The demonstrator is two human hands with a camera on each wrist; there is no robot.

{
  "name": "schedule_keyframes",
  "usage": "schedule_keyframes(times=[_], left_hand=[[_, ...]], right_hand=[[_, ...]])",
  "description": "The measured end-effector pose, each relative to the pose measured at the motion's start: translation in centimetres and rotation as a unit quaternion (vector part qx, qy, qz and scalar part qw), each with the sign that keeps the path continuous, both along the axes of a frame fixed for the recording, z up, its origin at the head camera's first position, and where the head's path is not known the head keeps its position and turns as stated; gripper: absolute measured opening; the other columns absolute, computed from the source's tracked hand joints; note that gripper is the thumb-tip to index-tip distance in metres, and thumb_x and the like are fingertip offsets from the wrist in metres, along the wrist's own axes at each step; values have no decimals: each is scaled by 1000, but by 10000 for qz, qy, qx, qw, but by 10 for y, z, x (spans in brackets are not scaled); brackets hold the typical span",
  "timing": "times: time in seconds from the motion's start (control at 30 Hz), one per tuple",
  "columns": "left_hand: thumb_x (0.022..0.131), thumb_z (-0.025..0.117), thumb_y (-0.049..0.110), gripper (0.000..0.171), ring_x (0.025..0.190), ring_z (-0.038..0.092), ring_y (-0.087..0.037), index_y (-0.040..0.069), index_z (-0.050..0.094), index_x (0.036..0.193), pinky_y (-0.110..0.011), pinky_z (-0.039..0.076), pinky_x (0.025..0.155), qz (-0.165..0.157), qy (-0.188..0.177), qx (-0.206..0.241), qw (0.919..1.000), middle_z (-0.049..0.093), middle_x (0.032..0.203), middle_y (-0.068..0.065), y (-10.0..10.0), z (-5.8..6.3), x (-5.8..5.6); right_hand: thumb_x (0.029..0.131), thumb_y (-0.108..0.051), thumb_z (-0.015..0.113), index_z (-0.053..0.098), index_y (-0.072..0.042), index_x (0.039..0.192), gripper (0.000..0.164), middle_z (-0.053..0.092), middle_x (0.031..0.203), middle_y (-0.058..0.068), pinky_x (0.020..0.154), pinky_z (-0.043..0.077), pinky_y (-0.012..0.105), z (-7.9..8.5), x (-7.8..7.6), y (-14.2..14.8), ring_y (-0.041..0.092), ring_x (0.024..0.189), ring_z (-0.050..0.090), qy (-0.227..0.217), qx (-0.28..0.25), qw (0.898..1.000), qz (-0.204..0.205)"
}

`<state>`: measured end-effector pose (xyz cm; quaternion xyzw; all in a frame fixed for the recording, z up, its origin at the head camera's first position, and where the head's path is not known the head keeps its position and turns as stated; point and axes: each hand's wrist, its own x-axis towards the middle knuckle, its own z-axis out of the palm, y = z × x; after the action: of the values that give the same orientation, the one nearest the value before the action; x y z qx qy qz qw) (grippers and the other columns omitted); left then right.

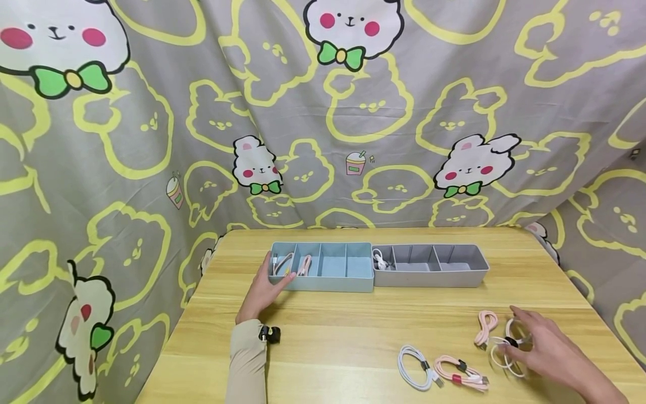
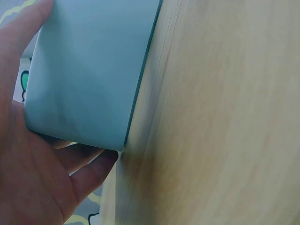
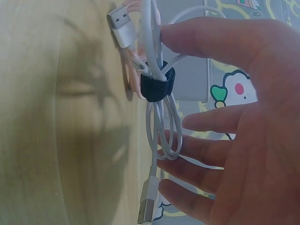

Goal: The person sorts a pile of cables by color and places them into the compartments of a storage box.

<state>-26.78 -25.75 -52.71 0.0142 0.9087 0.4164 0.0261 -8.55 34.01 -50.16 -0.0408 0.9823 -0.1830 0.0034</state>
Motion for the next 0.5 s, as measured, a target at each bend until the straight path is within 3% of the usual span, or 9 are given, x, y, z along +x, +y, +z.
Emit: schedule_keyframes(times=[0.27, 0.5], left_hand=[[83, 67, 78, 120, 159, 19, -45, 22, 3, 169, -69, 22, 124, 9, 15, 7, 10000, 12, 175, -17, 0, -1, 0], [84, 66, 78, 119, 159, 20, -45, 23, 2, 169, -70, 23, 124, -11, 37, -10, 10000, 12, 175, -18, -1, -3, 0]], right_hand=[[81, -43, 87, 45, 18, 143, 97, 54, 132, 45, 85, 48, 75, 3, -1, 0, 68, 115, 51, 222, -57, 9997, 85], [84, -46, 84, 43, 16, 146, 97, 52, 135, 45, 87, 46, 75, 13, -5, -3, 65, 117, 50, 164, -51, 9998, 34]])
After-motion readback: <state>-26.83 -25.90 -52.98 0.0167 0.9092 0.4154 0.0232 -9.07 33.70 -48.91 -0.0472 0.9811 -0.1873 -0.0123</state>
